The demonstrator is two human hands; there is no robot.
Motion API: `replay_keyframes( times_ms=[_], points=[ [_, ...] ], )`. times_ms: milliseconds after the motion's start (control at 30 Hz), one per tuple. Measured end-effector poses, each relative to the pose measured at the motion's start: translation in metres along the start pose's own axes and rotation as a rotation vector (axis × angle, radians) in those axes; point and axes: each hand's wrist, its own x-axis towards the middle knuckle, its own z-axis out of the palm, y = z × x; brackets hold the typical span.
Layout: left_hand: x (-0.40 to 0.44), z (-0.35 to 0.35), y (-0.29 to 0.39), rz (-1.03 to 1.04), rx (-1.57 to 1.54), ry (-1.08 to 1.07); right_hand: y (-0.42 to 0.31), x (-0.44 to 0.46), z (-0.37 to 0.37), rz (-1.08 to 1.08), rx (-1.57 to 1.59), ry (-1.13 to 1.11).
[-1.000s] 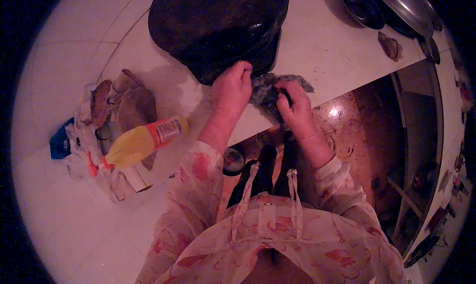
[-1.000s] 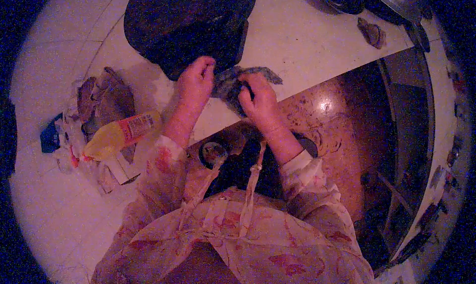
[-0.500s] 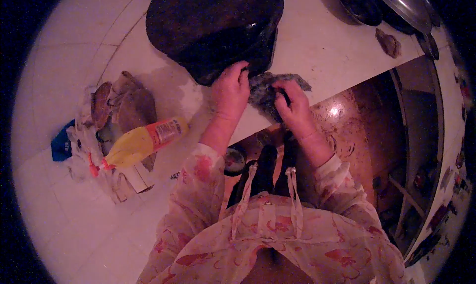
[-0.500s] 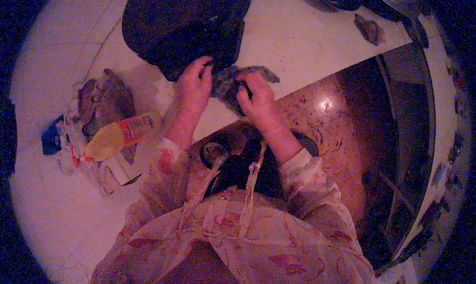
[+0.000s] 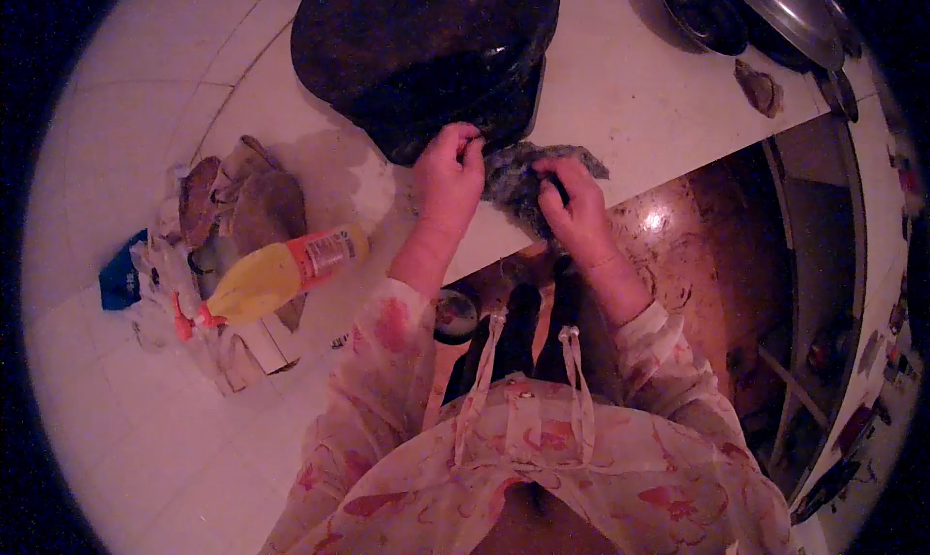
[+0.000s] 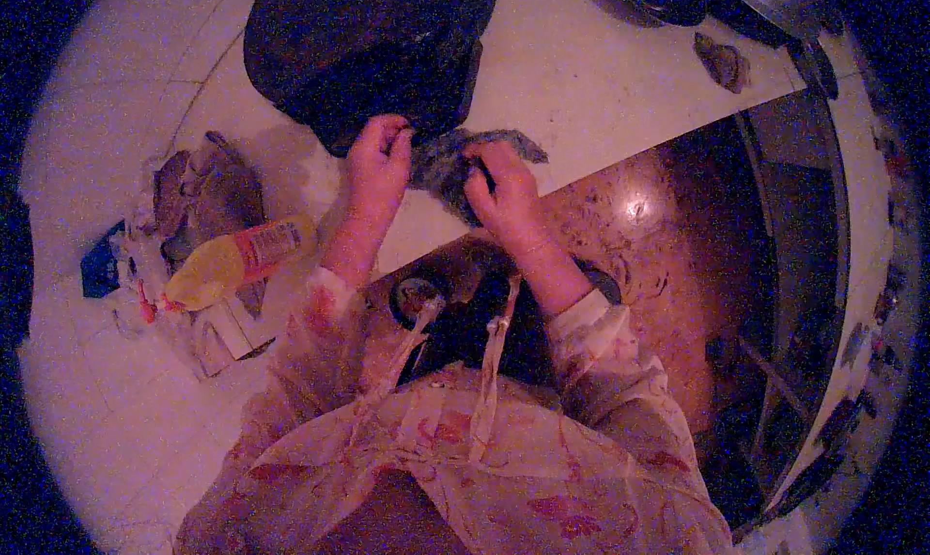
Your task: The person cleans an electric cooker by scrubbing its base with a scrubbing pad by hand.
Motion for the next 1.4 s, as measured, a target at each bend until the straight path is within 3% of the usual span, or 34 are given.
replay_keyframes(
  times_ms=[300,633,733,833,900,1400],
  points=[
    [0.0,-0.002,0.005,0.245,0.218,0.012,-0.003,0.0,-0.002,-0.014,0.008,0.006],
    [-0.001,-0.004,-0.002,0.201,0.227,-0.059,-0.002,-0.001,-0.001,-0.001,0.025,0.002],
    [-0.002,-0.003,0.0,0.03,0.043,-0.05,-0.003,-0.001,-0.002,0.004,0.021,0.0],
    [0.0,-0.004,0.004,0.081,0.1,0.01,-0.005,-0.001,-0.003,0.011,0.025,-0.016],
    [0.004,-0.004,0.003,0.312,0.248,0.075,-0.004,0.0,-0.003,0.009,0.036,-0.009],
    [0.018,-0.009,0.013,0.461,0.755,-0.116,0.002,0.0,-0.002,-0.033,0.048,0.017]
  ],
)
